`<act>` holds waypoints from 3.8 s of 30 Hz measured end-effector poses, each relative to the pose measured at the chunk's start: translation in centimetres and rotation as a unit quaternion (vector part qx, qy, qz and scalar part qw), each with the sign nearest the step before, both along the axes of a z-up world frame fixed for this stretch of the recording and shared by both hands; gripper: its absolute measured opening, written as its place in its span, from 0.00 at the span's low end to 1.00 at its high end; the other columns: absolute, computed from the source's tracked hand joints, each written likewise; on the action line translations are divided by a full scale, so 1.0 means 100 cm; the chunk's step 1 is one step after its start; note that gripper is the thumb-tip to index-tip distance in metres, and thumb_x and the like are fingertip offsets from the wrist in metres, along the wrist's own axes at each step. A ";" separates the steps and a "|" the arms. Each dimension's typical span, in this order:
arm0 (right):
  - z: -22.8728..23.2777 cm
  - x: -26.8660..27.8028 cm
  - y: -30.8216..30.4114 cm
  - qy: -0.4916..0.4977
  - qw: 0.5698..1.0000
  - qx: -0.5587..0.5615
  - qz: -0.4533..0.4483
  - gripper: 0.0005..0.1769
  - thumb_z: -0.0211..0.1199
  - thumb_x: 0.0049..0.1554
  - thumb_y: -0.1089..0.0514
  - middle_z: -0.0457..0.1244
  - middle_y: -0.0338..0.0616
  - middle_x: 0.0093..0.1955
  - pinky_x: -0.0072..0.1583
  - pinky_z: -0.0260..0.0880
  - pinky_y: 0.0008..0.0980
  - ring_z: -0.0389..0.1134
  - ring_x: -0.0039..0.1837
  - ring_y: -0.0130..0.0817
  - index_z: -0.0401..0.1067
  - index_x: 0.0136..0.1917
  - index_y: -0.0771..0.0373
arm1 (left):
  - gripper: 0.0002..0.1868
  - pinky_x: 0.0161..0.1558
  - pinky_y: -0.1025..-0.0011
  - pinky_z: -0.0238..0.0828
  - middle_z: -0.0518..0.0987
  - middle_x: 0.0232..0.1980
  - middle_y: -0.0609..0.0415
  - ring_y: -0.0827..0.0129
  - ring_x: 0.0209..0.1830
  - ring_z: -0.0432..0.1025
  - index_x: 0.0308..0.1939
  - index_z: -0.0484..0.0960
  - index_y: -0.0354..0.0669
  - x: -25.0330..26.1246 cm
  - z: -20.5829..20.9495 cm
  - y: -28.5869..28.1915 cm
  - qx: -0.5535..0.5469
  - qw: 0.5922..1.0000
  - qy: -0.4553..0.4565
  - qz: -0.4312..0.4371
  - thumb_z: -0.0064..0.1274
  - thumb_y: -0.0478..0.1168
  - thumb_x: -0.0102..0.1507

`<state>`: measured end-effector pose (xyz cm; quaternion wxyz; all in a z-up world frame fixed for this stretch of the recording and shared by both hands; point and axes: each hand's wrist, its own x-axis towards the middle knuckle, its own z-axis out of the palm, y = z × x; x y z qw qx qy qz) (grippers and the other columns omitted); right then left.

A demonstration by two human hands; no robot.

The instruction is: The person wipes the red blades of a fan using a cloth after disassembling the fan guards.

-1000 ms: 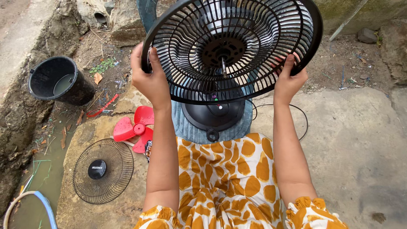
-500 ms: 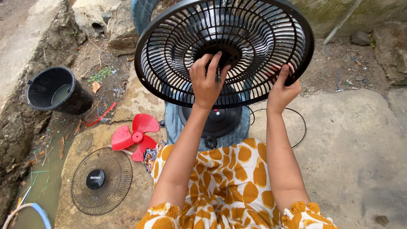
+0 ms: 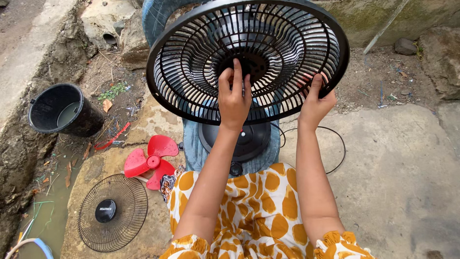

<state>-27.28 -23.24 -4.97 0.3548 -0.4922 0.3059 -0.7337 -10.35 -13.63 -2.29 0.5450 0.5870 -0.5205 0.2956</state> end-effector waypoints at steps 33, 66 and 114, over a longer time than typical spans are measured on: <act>-0.027 0.110 0.048 0.469 0.824 -0.208 -0.239 0.31 0.56 0.72 0.49 0.38 0.60 0.87 0.79 0.21 0.65 0.35 0.88 0.56 0.54 0.83 0.60 | 0.15 0.47 0.65 0.78 0.78 0.53 0.47 0.55 0.49 0.77 0.48 0.79 0.36 0.005 0.002 0.025 -0.064 0.995 0.075 -0.032 0.67 0.32 0.60; 0.009 0.109 0.046 0.508 0.810 -0.192 -0.221 0.43 0.60 0.70 0.54 0.28 0.63 0.87 0.78 0.22 0.66 0.28 0.87 0.59 0.40 0.89 0.48 | 0.15 0.47 0.66 0.75 0.74 0.55 0.39 0.51 0.49 0.74 0.45 0.76 0.33 0.019 0.004 0.028 -0.037 0.989 0.066 -0.127 0.63 0.28 0.57; 0.021 0.069 0.028 0.574 0.781 -0.181 -0.164 0.59 0.80 0.53 0.47 0.26 0.62 0.84 0.75 0.33 0.74 0.29 0.85 0.60 0.46 0.86 0.35 | 0.15 0.46 0.74 0.83 0.82 0.53 0.50 0.70 0.47 0.81 0.58 0.78 0.39 0.031 -0.003 0.044 0.015 0.936 0.294 -0.193 0.52 0.32 0.67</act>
